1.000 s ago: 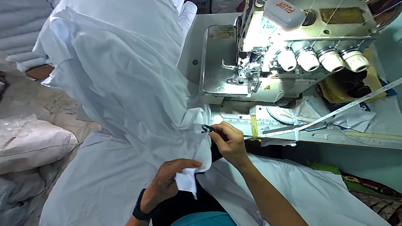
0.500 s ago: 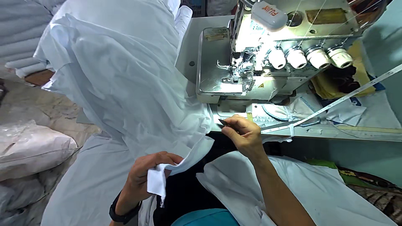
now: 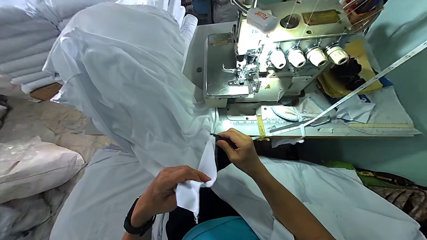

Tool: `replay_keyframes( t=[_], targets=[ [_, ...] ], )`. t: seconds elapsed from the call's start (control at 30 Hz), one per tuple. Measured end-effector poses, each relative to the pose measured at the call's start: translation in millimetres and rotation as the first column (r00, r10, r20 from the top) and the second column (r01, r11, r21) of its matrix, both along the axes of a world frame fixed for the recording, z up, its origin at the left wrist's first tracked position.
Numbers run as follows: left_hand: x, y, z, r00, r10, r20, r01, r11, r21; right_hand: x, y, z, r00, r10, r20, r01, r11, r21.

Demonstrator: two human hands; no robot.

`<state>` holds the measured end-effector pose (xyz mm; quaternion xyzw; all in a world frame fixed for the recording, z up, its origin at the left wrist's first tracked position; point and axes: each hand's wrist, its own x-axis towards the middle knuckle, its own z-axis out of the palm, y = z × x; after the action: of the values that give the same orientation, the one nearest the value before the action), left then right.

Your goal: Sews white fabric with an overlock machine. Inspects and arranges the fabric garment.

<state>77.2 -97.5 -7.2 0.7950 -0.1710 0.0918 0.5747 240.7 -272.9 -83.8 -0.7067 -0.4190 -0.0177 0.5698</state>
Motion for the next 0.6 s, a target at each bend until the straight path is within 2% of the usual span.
replay_keyframes(
  t=[0.2, 0.27, 0.33, 0.37, 0.43, 0.6],
  targets=[
    [2, 2, -1, 1.000, -0.020, -0.023, 0.020, 1.000, -0.005, 7, -16, 1, 0.992, 0.079, -0.102, -0.079, 0.997, -0.002],
    [3, 0, 0, 1.000, 0.021, -0.009, -0.021, 1.000, -0.007, 9, -28, 5, 0.995, 0.098, -0.014, -0.099, 0.980, -0.174],
    [3, -1, 1, 0.998, 0.062, 0.010, -0.062, 0.998, -0.007, 9, -39, 17, 0.991, 0.116, 0.066, -0.081, 0.916, -0.393],
    [3, 0, 1, 0.998, 0.063, 0.010, -0.063, 0.998, -0.011, 7, -42, 19, 0.991, 0.090, 0.098, -0.039, 0.902, -0.430],
    [3, 0, 0, 0.999, 0.041, 0.003, -0.041, 0.999, -0.023, 7, -47, 15, 0.992, 0.019, 0.126, 0.032, 0.922, -0.385],
    [4, -3, -1, 1.000, 0.013, -0.006, -0.013, 0.999, -0.032, 1, -43, 5, 0.995, -0.045, 0.089, 0.070, 0.954, -0.292]
  ],
)
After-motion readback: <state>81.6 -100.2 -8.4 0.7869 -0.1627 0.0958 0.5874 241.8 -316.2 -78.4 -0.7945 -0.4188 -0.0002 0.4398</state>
